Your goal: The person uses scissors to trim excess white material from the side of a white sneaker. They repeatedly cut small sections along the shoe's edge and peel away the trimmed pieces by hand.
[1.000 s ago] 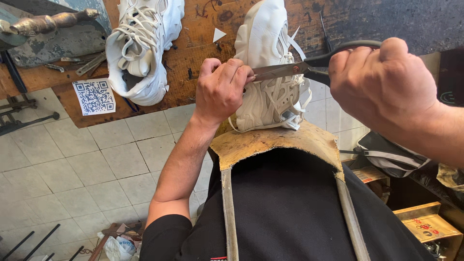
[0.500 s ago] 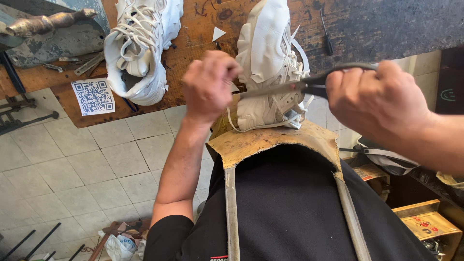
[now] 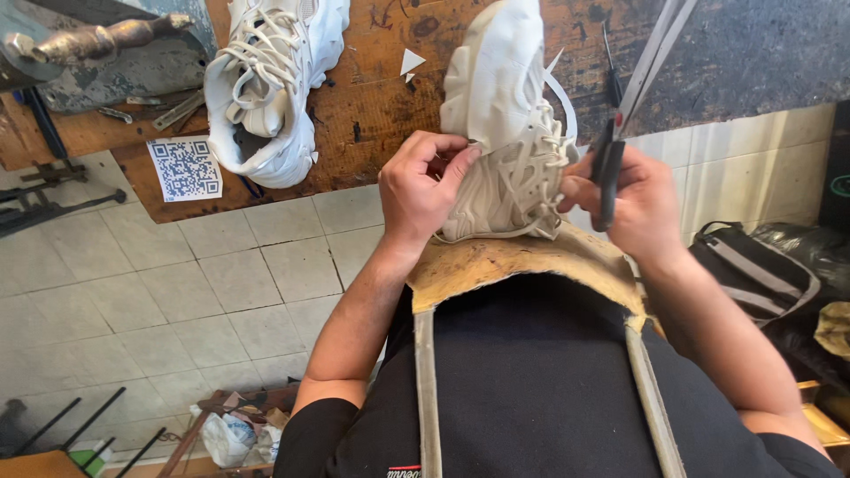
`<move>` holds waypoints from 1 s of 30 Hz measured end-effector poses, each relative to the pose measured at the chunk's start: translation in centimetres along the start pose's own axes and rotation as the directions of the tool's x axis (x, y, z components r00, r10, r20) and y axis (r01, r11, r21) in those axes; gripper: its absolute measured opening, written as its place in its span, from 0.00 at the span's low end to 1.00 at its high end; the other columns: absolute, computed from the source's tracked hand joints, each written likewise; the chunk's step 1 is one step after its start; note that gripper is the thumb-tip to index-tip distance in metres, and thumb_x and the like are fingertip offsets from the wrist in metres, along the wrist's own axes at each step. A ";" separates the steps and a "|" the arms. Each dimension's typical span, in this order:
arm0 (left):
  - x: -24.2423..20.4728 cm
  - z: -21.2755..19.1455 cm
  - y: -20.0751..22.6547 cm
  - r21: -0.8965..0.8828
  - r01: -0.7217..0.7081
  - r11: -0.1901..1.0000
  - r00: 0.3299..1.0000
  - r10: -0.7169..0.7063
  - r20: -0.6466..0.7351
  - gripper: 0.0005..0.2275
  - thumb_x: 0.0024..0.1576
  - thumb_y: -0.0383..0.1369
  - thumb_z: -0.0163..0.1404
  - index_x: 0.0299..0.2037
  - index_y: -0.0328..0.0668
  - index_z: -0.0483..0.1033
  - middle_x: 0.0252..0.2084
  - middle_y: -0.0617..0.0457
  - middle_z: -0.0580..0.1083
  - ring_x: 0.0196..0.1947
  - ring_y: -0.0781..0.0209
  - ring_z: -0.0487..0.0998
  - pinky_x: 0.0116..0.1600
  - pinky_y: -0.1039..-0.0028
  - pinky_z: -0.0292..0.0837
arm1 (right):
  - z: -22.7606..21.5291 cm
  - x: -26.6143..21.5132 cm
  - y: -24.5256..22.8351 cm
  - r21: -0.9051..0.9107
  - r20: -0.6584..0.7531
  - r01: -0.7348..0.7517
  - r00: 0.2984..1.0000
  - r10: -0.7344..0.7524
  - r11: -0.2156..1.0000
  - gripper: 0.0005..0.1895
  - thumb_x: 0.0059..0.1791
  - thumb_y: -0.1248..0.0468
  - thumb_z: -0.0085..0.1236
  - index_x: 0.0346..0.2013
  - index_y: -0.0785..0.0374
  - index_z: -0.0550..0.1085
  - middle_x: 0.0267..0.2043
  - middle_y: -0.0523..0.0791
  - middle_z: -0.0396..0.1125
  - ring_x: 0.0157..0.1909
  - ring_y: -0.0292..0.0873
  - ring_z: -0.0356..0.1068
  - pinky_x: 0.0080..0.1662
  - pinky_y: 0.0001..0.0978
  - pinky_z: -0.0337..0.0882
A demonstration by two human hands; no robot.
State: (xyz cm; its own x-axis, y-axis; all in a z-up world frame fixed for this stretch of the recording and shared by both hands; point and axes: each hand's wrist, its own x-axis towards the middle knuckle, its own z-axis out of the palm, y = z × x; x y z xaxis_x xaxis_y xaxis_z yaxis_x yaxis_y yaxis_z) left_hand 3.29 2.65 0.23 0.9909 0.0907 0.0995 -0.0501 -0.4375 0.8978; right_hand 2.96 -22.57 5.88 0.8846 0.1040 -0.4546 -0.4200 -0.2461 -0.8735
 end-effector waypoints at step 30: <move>0.8 2.1 2.5 0.277 -0.113 0.954 0.980 0.152 -0.124 0.16 0.62 0.37 0.57 0.60 0.47 0.76 0.46 0.52 0.69 0.41 0.61 0.73 0.43 0.73 0.76 | 2.1 0.1 2.7 0.290 -0.107 0.171 0.984 -0.146 0.942 0.14 0.44 0.68 0.76 0.36 0.67 0.76 0.23 0.49 0.72 0.27 0.37 0.75 0.28 0.21 0.72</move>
State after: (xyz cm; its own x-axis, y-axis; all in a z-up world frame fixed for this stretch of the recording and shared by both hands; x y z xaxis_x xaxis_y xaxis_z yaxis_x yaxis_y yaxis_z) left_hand 4.25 -0.27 1.70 0.9484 0.1334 0.2876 -0.1254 -0.6753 0.7268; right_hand 1.46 -21.22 3.08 0.9529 0.0351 -0.3012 -0.3029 0.0658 -0.9507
